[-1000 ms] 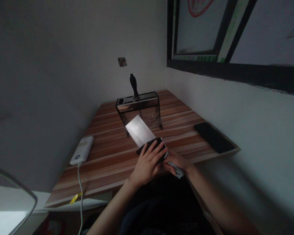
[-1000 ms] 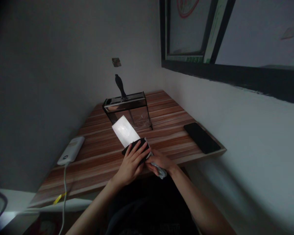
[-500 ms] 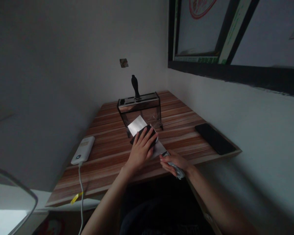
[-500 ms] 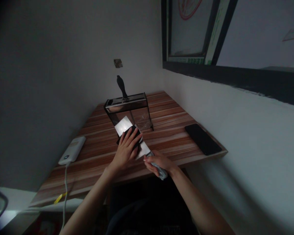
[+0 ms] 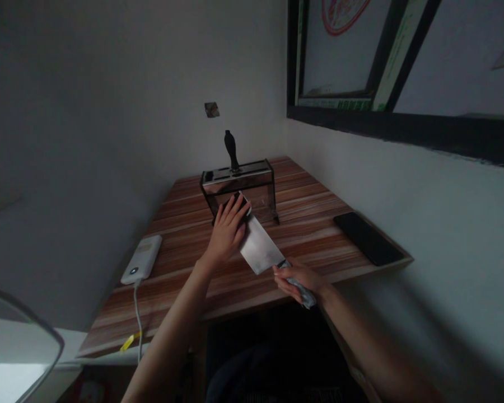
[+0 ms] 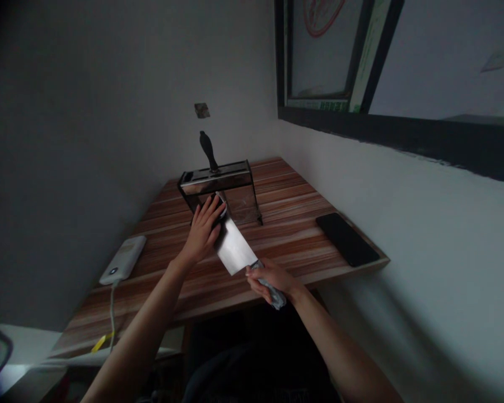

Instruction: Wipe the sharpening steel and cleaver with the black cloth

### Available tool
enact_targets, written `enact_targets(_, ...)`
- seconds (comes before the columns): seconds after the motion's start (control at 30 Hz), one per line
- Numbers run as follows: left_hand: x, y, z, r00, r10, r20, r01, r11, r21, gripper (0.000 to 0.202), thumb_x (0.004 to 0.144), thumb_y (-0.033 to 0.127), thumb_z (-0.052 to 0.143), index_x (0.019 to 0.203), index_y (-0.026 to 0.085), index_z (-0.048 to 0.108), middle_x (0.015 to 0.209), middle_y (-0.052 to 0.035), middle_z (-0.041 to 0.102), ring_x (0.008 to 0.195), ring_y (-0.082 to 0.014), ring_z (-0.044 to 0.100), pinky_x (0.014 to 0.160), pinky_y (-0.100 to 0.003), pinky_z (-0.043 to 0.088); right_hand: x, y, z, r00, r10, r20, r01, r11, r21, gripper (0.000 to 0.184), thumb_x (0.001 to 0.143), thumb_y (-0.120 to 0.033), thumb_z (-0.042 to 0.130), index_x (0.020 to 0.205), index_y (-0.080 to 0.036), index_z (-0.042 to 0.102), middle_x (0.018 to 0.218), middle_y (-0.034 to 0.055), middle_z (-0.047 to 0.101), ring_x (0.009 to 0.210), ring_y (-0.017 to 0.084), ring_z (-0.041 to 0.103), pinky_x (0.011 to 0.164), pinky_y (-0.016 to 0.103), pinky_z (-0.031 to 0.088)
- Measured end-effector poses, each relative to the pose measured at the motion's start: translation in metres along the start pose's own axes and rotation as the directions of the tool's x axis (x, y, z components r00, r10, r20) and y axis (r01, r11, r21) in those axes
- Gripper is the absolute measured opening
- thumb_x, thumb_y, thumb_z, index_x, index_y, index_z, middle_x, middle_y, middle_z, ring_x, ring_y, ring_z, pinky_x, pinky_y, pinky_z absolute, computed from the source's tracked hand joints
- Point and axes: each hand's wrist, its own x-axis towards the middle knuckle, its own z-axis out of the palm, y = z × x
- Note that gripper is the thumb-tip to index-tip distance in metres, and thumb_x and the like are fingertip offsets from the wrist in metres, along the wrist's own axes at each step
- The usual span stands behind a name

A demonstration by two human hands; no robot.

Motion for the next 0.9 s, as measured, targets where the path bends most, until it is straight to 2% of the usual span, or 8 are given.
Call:
enact_targets(0.2, -0.005, 0.009, 0.001, 0.999, -0.018, -0.038, 0.018, 1.000, -0.008, 0.056, 0.094, 0.018, 0.036, 0.150, 0.024, 0.026, 0.158, -0.0082, 0.025, 0.148, -0.0233, 0.011, 0.117, -0.054, 0.010, 0.000, 0.003, -0.003, 1.000, -0.009, 0.015, 0.010, 1.000, -0.010, 0.019, 0.081, -0.032, 0.059, 0.072, -0.018, 0.048, 0.035, -0.0108, 0.045, 0.024, 0.006, 0.035, 0.025, 0.014, 0.024)
enact_targets(0.4, -0.019, 0.030, 0.005, 0.997, 0.044, 0.063, -0.042, 0.999, -0.028, 0.056, 0.093, 0.016, 0.037, 0.149, 0.022, 0.030, 0.158, -0.0077, 0.025, 0.148, -0.0225, 0.010, 0.118, -0.051, 0.010, 0.001, 0.008, -0.006, 1.000, -0.016, -0.017, 0.016, 0.999, 0.028, 0.015, 0.081, -0.030, 0.058, 0.077, -0.019, 0.049, 0.035, -0.0113, 0.045, 0.023, 0.006, 0.034, 0.025, 0.014, 0.024)
enact_targets(0.6, -0.037, 0.057, 0.010, 0.984, 0.117, 0.138, -0.111, 0.993, -0.051, 0.058, 0.091, 0.014, 0.041, 0.148, 0.020, 0.032, 0.157, -0.0083, 0.027, 0.148, -0.0237, 0.008, 0.119, -0.050, 0.008, 0.002, 0.007, -0.006, 1.000, -0.009, -0.026, 0.010, 0.999, 0.045, 0.019, 0.079, -0.033, 0.061, 0.076, -0.018, 0.051, 0.035, -0.0102, 0.047, 0.022, 0.007, 0.036, 0.024, 0.015, 0.027)
enact_targets(0.67, -0.044, 0.066, 0.011, 0.977, 0.137, 0.166, -0.128, 0.990, -0.063, 0.057, 0.092, 0.015, 0.041, 0.148, 0.021, 0.032, 0.157, -0.0077, 0.028, 0.148, -0.0236, 0.009, 0.119, -0.050, 0.009, 0.002, 0.007, -0.007, 1.000, -0.014, -0.026, 0.014, 0.999, 0.031, 0.020, 0.079, -0.033, 0.060, 0.072, -0.017, 0.052, 0.034, -0.0086, 0.047, 0.022, 0.007, 0.038, 0.025, 0.015, 0.028)
enact_targets(0.8, -0.056, 0.083, 0.013, 0.958, 0.190, 0.216, -0.170, 0.979, -0.109, 0.057, 0.091, 0.014, 0.042, 0.147, 0.021, 0.035, 0.156, -0.0064, 0.031, 0.148, -0.0237, 0.013, 0.119, -0.049, 0.010, 0.003, 0.013, -0.011, 0.999, -0.034, -0.038, 0.035, 0.999, 0.004, 0.031, 0.076, -0.032, 0.059, 0.051, -0.017, 0.049, 0.031, -0.0044, 0.046, 0.022, 0.008, 0.041, 0.024, 0.016, 0.030)
enact_targets(0.9, -0.063, 0.092, 0.017, 0.963, 0.167, 0.210, -0.142, 0.982, -0.127, 0.059, 0.088, 0.010, 0.041, 0.146, 0.019, 0.035, 0.155, -0.0067, 0.032, 0.148, -0.0237, 0.014, 0.119, -0.050, 0.010, 0.003, 0.016, -0.013, 0.996, -0.026, -0.083, 0.026, 1.000, -0.005, 0.029, 0.072, -0.031, 0.061, 0.050, -0.016, 0.051, 0.031, -0.0049, 0.046, 0.022, 0.009, 0.041, 0.022, 0.016, 0.030)
